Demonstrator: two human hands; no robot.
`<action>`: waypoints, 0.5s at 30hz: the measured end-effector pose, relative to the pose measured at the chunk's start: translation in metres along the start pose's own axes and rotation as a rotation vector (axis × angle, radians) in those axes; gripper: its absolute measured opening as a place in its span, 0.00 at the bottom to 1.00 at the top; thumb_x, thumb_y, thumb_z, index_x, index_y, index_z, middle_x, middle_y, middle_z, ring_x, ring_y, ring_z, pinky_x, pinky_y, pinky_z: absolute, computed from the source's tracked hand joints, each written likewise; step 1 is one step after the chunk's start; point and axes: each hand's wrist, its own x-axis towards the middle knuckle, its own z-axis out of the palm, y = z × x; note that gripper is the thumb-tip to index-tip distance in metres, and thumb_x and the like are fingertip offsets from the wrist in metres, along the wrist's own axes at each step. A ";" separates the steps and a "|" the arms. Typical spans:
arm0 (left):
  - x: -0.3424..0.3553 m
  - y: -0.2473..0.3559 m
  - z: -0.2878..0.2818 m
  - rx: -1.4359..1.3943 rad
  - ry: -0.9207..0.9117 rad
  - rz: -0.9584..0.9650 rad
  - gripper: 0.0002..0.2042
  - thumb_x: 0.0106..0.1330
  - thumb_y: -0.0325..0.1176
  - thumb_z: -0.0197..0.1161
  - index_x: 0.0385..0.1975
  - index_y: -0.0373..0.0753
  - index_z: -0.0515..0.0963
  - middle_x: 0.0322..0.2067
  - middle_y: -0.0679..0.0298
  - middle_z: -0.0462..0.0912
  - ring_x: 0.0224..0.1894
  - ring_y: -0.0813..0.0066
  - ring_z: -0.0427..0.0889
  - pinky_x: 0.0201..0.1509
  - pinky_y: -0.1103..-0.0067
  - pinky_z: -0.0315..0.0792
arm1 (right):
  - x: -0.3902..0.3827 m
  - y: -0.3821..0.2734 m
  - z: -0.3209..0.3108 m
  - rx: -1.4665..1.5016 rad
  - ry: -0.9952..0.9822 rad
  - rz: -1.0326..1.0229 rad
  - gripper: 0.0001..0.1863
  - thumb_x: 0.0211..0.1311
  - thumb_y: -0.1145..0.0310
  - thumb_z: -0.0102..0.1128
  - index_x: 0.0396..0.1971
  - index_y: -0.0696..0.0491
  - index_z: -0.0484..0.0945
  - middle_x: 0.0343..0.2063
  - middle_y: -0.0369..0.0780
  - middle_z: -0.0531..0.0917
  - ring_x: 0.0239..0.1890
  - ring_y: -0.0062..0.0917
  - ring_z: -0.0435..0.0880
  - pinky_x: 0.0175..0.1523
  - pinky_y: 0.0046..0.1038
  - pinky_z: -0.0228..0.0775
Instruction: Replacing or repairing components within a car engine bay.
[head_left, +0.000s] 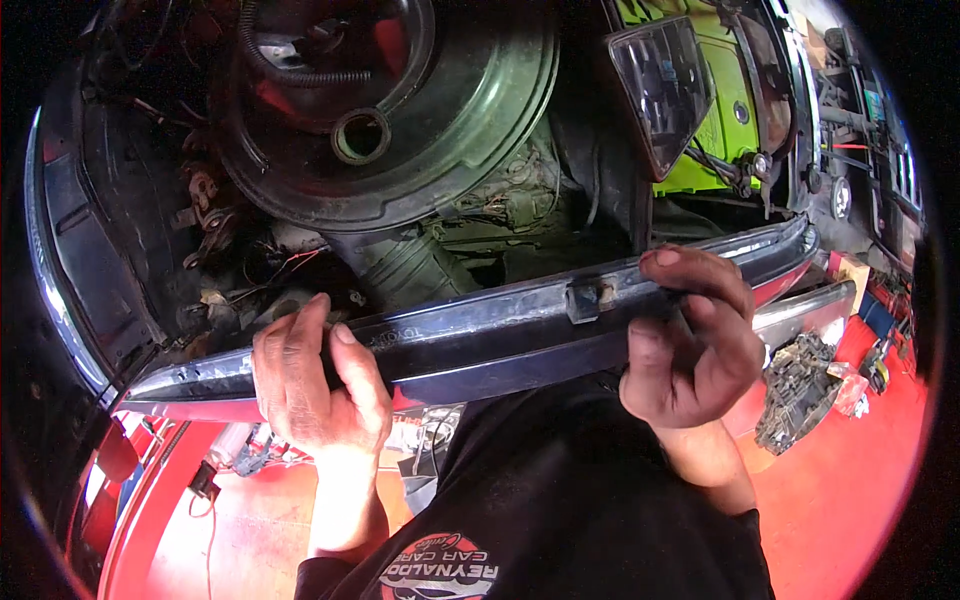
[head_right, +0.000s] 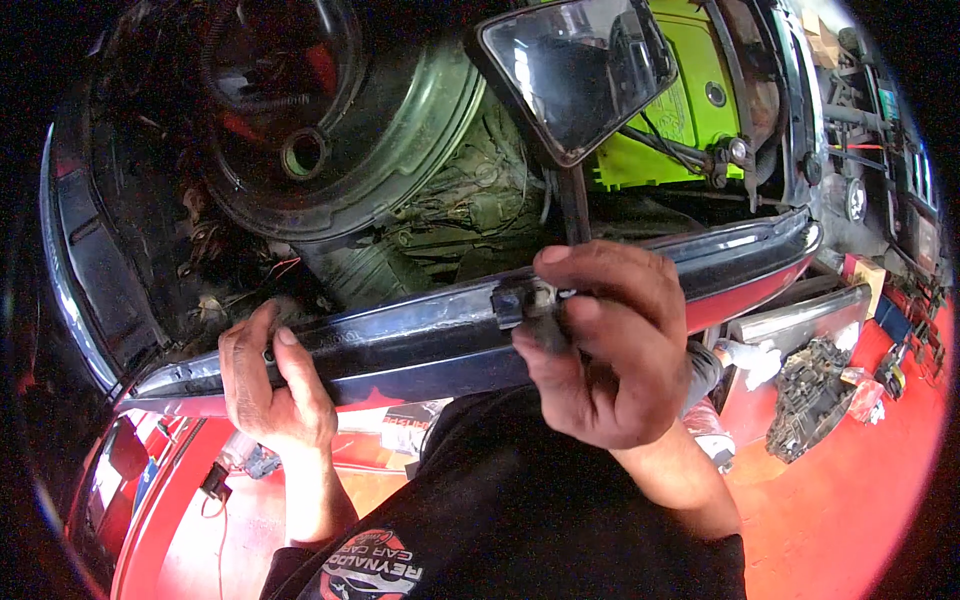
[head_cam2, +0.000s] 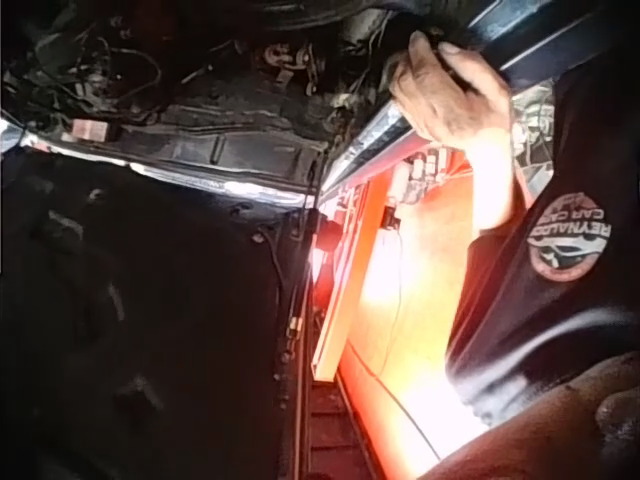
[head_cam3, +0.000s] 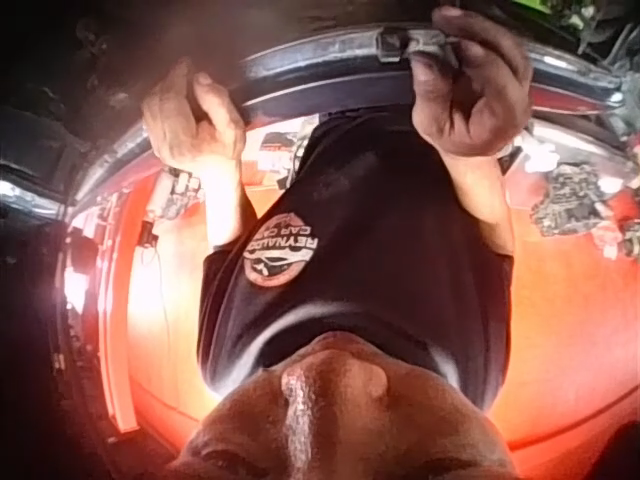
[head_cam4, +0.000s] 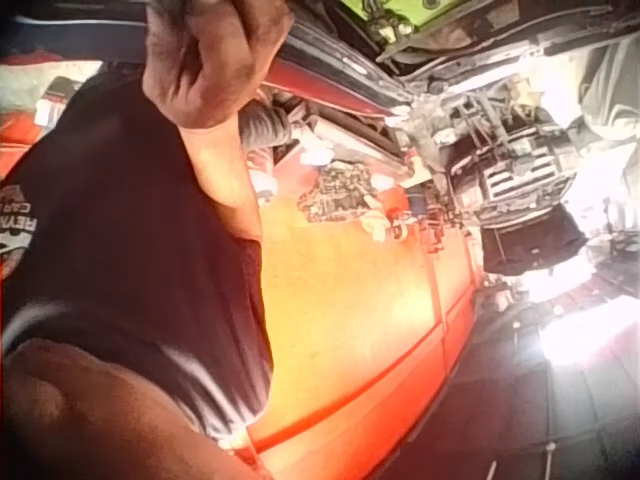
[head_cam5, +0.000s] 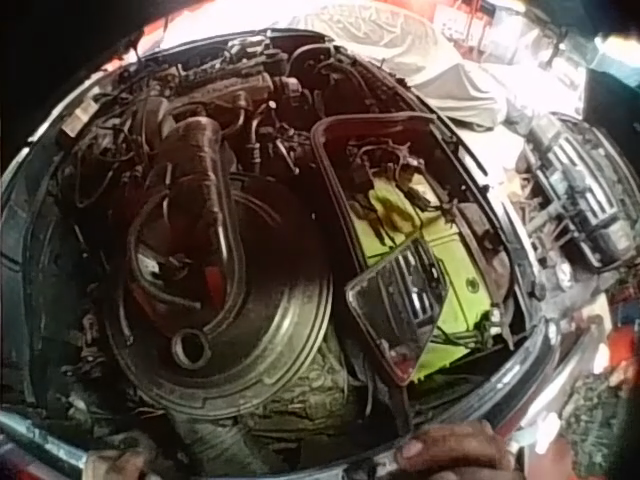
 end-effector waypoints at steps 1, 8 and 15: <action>0.000 0.001 0.000 0.001 0.008 -0.020 0.11 0.64 0.22 0.63 0.45 0.26 0.84 0.37 0.49 0.85 0.38 0.50 0.84 0.47 0.62 0.78 | -0.001 0.001 0.001 0.046 0.041 -0.006 0.20 0.67 0.71 0.73 0.54 0.51 0.74 0.46 0.47 0.87 0.44 0.42 0.86 0.51 0.40 0.78; -0.002 0.006 -0.001 0.056 -0.028 -0.087 0.12 0.67 0.23 0.59 0.45 0.26 0.85 0.38 0.47 0.86 0.41 0.51 0.85 0.49 0.64 0.78 | -0.009 0.006 -0.006 0.161 0.033 -0.025 0.20 0.67 0.72 0.71 0.55 0.54 0.75 0.48 0.49 0.88 0.43 0.42 0.86 0.49 0.42 0.80; -0.005 0.006 -0.001 0.109 -0.048 -0.141 0.12 0.70 0.23 0.58 0.46 0.27 0.85 0.39 0.49 0.86 0.42 0.55 0.85 0.51 0.66 0.77 | -0.014 0.005 0.003 0.410 0.287 0.013 0.27 0.62 0.74 0.71 0.59 0.53 0.70 0.48 0.56 0.86 0.43 0.43 0.85 0.46 0.43 0.83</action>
